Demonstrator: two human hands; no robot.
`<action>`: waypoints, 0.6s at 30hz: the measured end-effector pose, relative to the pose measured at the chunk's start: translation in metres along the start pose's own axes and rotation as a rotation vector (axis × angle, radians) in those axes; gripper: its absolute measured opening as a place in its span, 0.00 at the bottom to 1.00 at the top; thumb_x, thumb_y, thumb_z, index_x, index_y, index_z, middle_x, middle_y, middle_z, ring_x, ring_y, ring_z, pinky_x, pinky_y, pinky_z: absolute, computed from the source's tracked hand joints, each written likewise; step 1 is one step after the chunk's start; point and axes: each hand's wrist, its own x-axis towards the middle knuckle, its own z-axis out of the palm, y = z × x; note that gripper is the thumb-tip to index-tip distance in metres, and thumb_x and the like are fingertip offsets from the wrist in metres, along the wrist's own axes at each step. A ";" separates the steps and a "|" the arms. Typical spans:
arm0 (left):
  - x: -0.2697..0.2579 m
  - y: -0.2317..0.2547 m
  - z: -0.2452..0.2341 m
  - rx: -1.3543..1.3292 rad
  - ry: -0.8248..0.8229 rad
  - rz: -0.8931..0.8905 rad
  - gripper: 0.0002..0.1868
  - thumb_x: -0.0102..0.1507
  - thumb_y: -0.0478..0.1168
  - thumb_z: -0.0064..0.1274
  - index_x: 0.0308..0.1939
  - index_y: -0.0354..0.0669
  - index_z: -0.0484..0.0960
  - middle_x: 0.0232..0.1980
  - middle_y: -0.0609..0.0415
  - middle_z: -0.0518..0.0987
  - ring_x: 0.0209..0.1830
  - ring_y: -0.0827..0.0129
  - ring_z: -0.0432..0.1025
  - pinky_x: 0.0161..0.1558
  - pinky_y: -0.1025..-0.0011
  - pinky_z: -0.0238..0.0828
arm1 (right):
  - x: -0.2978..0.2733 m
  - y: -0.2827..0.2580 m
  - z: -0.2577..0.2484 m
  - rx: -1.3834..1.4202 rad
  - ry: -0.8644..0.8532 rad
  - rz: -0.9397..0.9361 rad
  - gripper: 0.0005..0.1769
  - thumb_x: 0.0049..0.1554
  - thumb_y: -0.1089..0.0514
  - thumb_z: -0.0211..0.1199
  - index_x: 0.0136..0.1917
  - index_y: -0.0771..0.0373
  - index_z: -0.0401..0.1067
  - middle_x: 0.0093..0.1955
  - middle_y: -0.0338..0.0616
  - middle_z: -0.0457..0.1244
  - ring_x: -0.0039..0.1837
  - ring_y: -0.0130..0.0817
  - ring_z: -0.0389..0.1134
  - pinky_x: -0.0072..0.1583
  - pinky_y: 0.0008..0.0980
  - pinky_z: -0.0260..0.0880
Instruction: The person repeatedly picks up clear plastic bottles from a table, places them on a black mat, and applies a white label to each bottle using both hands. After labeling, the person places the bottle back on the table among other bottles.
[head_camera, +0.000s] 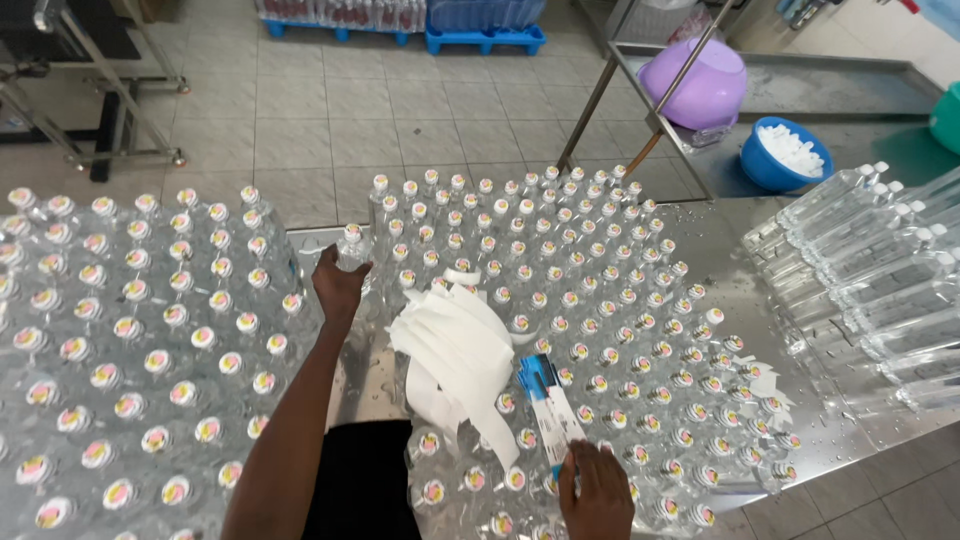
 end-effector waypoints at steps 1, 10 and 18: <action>-0.019 0.015 -0.019 -0.062 0.020 -0.003 0.48 0.57 0.51 0.78 0.74 0.32 0.75 0.69 0.38 0.81 0.69 0.46 0.75 0.65 0.51 0.73 | 0.003 0.000 -0.004 0.011 0.024 -0.003 0.15 0.67 0.51 0.59 0.55 0.60 0.83 0.55 0.43 0.76 0.57 0.39 0.78 0.69 0.45 0.77; -0.256 0.077 -0.158 -0.176 -0.014 0.040 0.48 0.69 0.60 0.54 0.86 0.39 0.57 0.83 0.34 0.65 0.84 0.38 0.56 0.76 0.39 0.58 | 0.001 0.014 -0.035 0.207 -0.093 0.320 0.17 0.74 0.52 0.52 0.64 0.60 0.78 0.53 0.45 0.74 0.52 0.43 0.76 0.48 0.41 0.73; -0.375 0.010 -0.181 -0.093 -0.194 -0.199 0.51 0.66 0.70 0.46 0.86 0.47 0.61 0.69 0.39 0.72 0.69 0.42 0.71 0.63 0.49 0.72 | -0.026 0.016 -0.079 0.515 -0.100 0.499 0.17 0.72 0.54 0.57 0.66 0.62 0.80 0.60 0.47 0.76 0.61 0.40 0.79 0.56 0.39 0.82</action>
